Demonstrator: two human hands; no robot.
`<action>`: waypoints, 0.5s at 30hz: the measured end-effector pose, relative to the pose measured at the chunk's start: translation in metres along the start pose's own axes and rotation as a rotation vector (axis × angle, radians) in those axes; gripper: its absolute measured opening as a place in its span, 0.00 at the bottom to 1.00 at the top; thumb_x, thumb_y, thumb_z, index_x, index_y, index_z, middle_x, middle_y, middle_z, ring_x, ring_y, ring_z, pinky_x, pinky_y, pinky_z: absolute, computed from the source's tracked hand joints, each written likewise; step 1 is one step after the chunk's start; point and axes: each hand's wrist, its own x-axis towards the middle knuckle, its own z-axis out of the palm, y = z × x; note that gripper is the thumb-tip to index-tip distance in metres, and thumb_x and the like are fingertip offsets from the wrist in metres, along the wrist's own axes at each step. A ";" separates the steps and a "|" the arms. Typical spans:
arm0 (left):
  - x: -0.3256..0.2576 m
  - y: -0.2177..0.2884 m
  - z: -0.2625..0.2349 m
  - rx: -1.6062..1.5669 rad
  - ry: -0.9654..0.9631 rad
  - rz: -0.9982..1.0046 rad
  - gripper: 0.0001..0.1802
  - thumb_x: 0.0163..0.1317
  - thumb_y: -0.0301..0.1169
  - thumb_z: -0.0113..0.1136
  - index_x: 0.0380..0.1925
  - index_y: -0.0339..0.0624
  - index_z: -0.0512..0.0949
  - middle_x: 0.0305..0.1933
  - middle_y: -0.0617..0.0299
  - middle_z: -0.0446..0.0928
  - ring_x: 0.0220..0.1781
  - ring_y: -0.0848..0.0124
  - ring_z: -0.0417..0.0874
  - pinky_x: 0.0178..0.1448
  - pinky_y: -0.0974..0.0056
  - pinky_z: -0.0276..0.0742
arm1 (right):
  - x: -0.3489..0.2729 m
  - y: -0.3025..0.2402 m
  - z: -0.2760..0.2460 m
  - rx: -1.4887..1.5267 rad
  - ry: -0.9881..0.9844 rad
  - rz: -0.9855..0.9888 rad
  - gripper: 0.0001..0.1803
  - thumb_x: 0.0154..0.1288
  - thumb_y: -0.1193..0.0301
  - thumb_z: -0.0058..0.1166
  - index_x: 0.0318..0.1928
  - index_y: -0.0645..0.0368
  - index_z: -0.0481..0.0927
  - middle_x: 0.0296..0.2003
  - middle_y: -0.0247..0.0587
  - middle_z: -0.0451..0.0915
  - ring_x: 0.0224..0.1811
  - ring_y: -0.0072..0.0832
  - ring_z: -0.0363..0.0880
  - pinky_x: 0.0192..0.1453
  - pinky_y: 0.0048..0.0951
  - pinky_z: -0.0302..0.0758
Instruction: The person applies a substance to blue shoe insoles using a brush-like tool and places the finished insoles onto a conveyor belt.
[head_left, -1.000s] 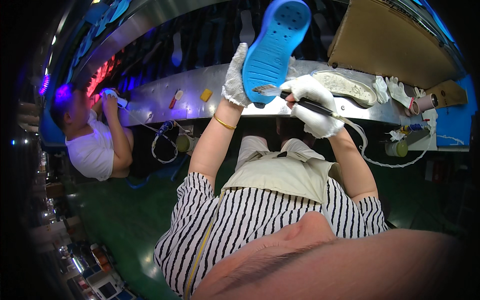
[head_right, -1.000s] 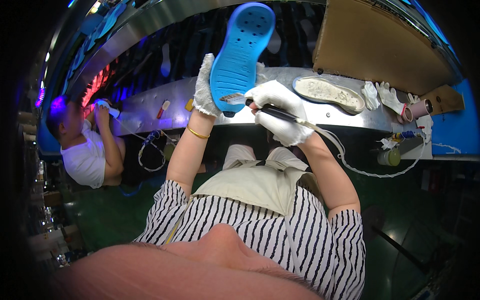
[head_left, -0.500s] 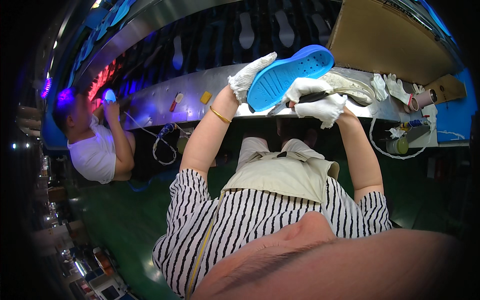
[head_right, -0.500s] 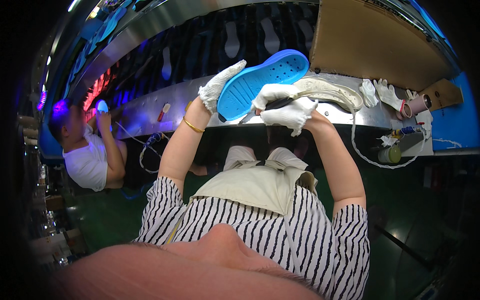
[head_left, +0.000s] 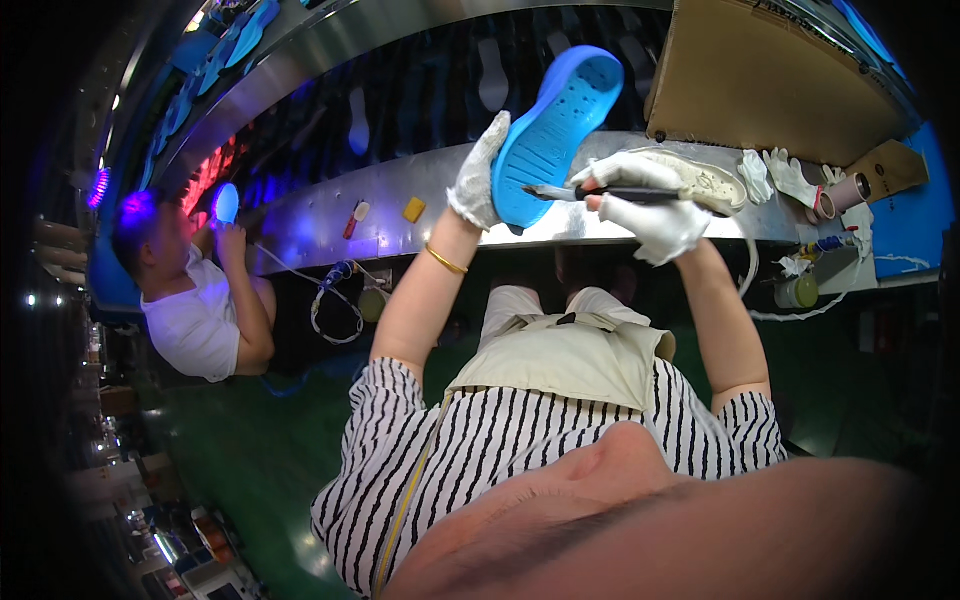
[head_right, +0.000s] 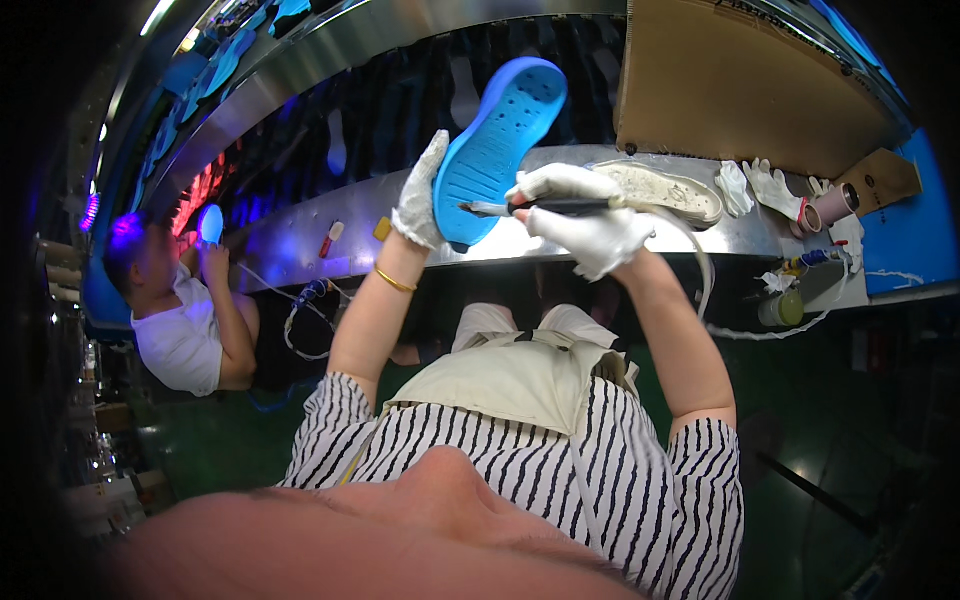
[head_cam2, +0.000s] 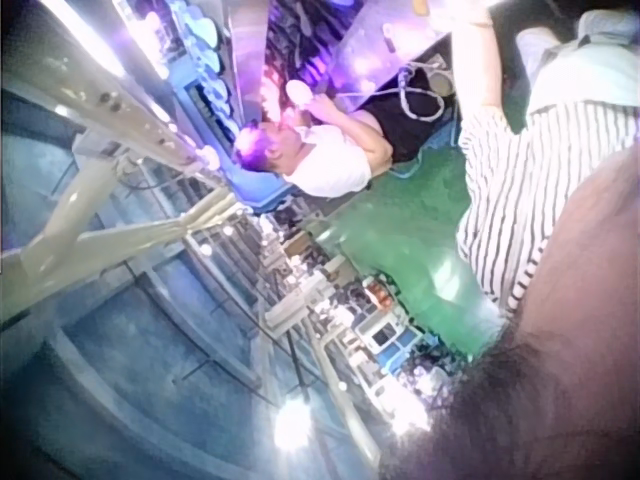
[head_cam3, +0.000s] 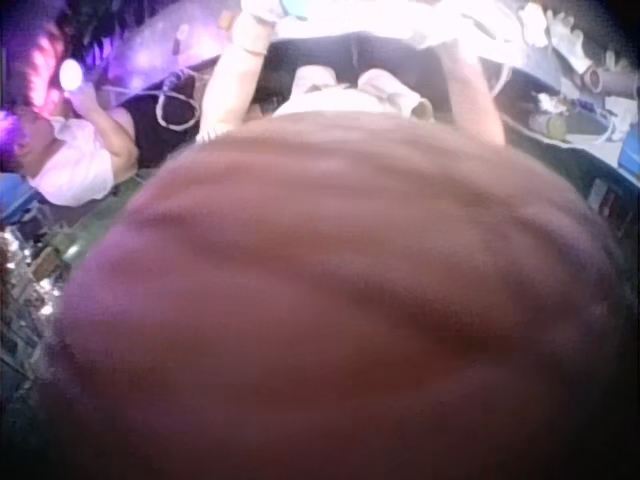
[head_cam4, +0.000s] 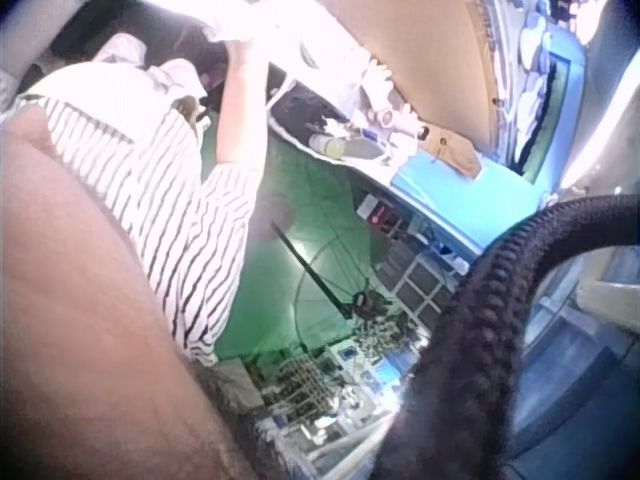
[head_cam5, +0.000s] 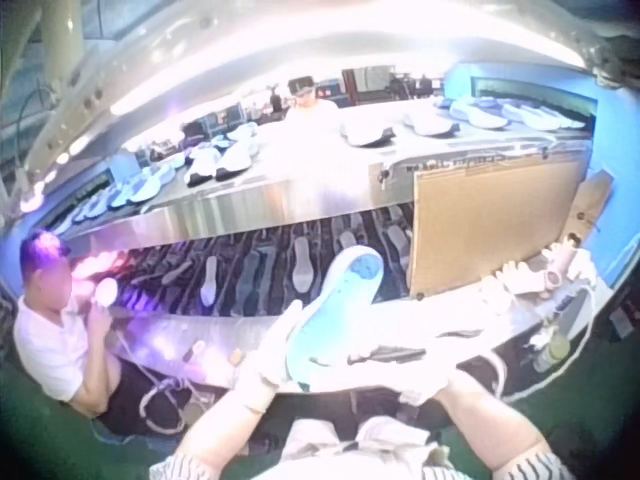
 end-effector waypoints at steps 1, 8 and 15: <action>-0.001 -0.007 0.002 -0.030 -0.043 0.074 0.35 0.67 0.57 0.40 0.54 0.35 0.71 0.49 0.47 0.78 0.47 0.56 0.82 0.52 0.52 0.80 | -0.001 0.014 0.013 -0.008 0.064 -0.092 0.07 0.53 0.80 0.59 0.34 0.66 0.78 0.35 0.38 0.80 0.36 0.20 0.78 0.42 0.23 0.76; -0.009 -0.029 0.000 -0.196 -0.120 0.160 0.41 0.65 0.61 0.35 0.61 0.35 0.63 0.56 0.43 0.71 0.55 0.48 0.76 0.62 0.45 0.70 | -0.015 0.011 0.038 -0.045 -0.059 -0.163 0.08 0.52 0.80 0.59 0.35 0.62 0.79 0.32 0.39 0.80 0.35 0.24 0.80 0.43 0.25 0.76; -0.003 -0.050 -0.003 -0.347 -0.254 0.215 0.30 0.69 0.51 0.37 0.59 0.39 0.66 0.54 0.48 0.73 0.52 0.56 0.77 0.58 0.54 0.75 | 0.008 0.013 0.029 -0.325 0.253 -0.451 0.09 0.47 0.83 0.60 0.32 0.61 0.78 0.31 0.40 0.79 0.33 0.32 0.78 0.41 0.28 0.75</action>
